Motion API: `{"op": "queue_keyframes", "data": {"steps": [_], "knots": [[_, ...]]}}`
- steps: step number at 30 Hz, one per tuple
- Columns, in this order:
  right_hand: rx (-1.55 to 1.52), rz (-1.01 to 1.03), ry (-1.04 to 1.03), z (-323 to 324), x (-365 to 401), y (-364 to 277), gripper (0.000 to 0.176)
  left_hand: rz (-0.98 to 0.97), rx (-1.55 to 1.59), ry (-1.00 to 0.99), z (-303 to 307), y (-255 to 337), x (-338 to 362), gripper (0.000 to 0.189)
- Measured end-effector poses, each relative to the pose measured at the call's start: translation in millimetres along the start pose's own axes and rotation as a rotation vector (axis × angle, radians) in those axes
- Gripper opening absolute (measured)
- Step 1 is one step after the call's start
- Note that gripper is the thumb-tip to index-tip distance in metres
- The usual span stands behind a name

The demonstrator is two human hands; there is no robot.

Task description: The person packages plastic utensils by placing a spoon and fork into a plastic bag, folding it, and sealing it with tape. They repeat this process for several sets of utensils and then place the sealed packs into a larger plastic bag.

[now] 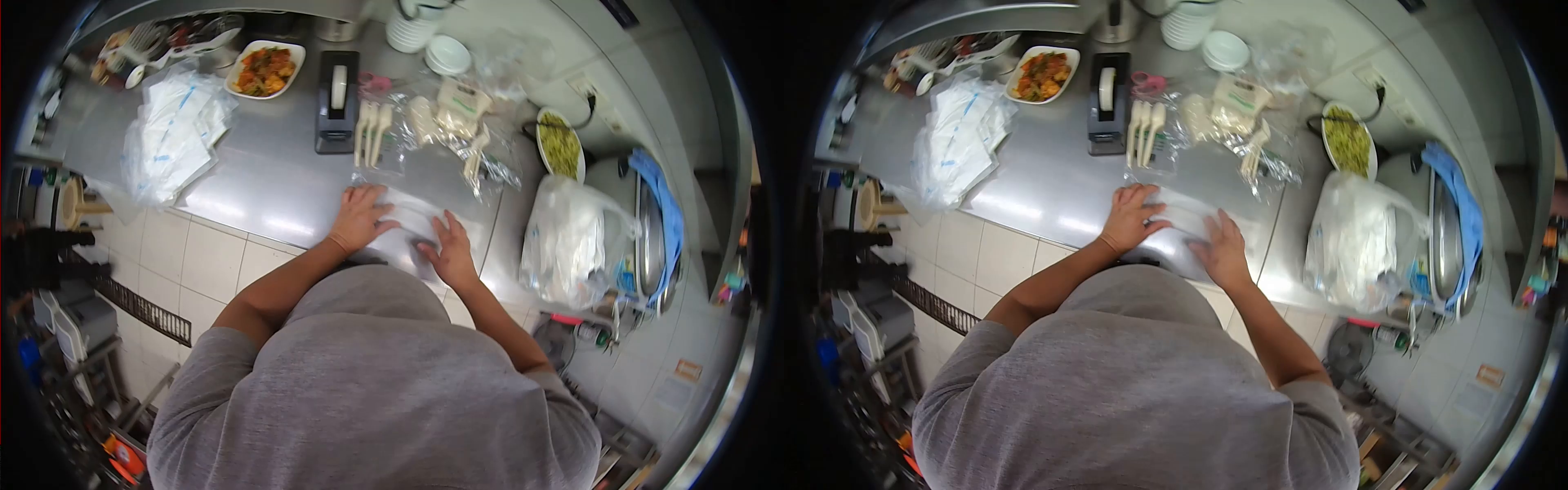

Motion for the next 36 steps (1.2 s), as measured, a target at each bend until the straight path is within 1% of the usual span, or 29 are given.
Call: {"op": "queue_keyframes", "data": {"steps": [1, 2, 4, 6, 8, 9, 10, 11, 12, 14, 15, 16, 17, 18, 19, 20, 22, 23, 24, 26, 28, 30, 31, 33, 35, 36], "knots": [[-0.089, -0.023, 0.099, 18, -12, -6, 0.058, 0.026, -0.010, 0.024, 4, -5, -1, 0.037], [-0.117, 0.059, 0.279, 40, -27, -22, 0.048, 0.002, -0.014, 0.027, 5, -3, 0, 0.037], [-0.523, 0.035, 0.289, 57, -78, -43, 0.043, -0.031, -0.009, 0.022, 3, 2, 2, 0.036], [-0.757, -0.011, 0.274, 40, -138, -53, 0.038, -0.033, -0.034, 0.036, 5, 4, 2, 0.034], [-1.021, -0.246, 0.099, 18, -183, -68, 0.035, -0.037, -0.065, 0.053, 8, 5, 1, 0.033], [-1.025, -0.237, 0.097, 15, -201, -79, 0.035, -0.038, -0.062, 0.033, 8, 6, 1, 0.033], [-1.083, -0.317, 0.016, 2, -215, -87, 0.035, -0.039, -0.058, 0.014, 7, 6, 1, 0.033], [-1.135, -0.398, -0.067, -11, -220, -91, 0.035, -0.035, -0.064, 0.017, 9, 5, 1, 0.033], [-1.134, -0.393, -0.070, -7, -220, -98, 0.035, -0.020, -0.046, -0.002, 7, 4, 1, 0.032], [-1.232, -0.475, -0.023, 3, -210, -106, 0.027, -0.001, -0.023, -0.016, 4, 2, 4, 0.031], [-1.225, -0.470, -0.028, -10, -200, -108, 0.027, 0.006, -0.029, -0.027, -2, -2, 5, 0.031], [-0.886, -0.157, 0.369, 18, -185, -112, 0.024, 0.014, -0.036, -0.036, -6, -6, 5, 0.031], [-0.507, 0.162, 0.722, 39, -155, -136, 0.022, 0.026, -0.031, -0.019, -6, -8, 3, 0.031], [-0.503, 0.164, 0.717, 31, -149, -136, 0.022, 0.129, 0.234, -0.064, -15, -22, 3, 0.029], [-0.654, 0.007, 0.466, 3, -159, -124, 0.018, 0.227, 0.498, -0.115, -26, -32, 3, 0.028], [-0.796, -0.153, 0.212, -28, -164, -112, 0.013, 0.223, 0.500, -0.123, -29, -33, 3, 0.028], [-0.764, -0.187, 0.186, -38, -175, -88, 0.011, 0.060, 0.043, -0.066, -21, -18, 0, 0.032], [-0.731, -0.210, 0.153, -43, -182, -73, 0.011, 0.053, 0.040, -0.070, -19, -17, 0, 0.032], [-0.630, -0.121, 0.198, -37, -184, -65, 0.011, 0.041, -0.006, -0.070, -10, -10, 0, 0.032], [-0.780, -0.031, 0.172, -27, -183, -40, 0.011, 0.024, -0.040, -0.081, -2, -1, 1, 0.034], [-0.940, 0.009, 0.032, 24, -161, -37, 0.010, 0.005, -0.022, 0.006, 3, 2, 2, 0.034], [-1.088, 0.055, -0.153, 50, -137, -24, 0.010, -0.007, -0.025, 0.016, 5, 4, 0, 0.036], [-1.092, 0.040, -0.149, 52, -124, -13, 0.010, -0.022, -0.045, 0.036, 6, 6, 1, 0.039], [-1.080, 0.037, -0.280, 47, -105, -7, 0.010, -0.030, -0.044, 0.027, 5, 8, 0, 0.038], [-1.052, 0.000, -0.296, 24, -95, 7, 0.013, -0.024, -0.071, 0.017, 3, 8, -1, 0.038], [-1.018, -0.025, -0.349, 10, -90, 11, 0.014, -0.030, -0.072, 0.015, 4, 9, -1, 0.038]]}}
Point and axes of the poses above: each hand's wrist, its own x-axis away from the middle knuckle, its own z-axis out of the back of the hand, y = z × x, the point moved 9 cm from there along -x, towards the middle knuckle, and after that the axes turned 10 degrees about -y, right-handed, at the moved point
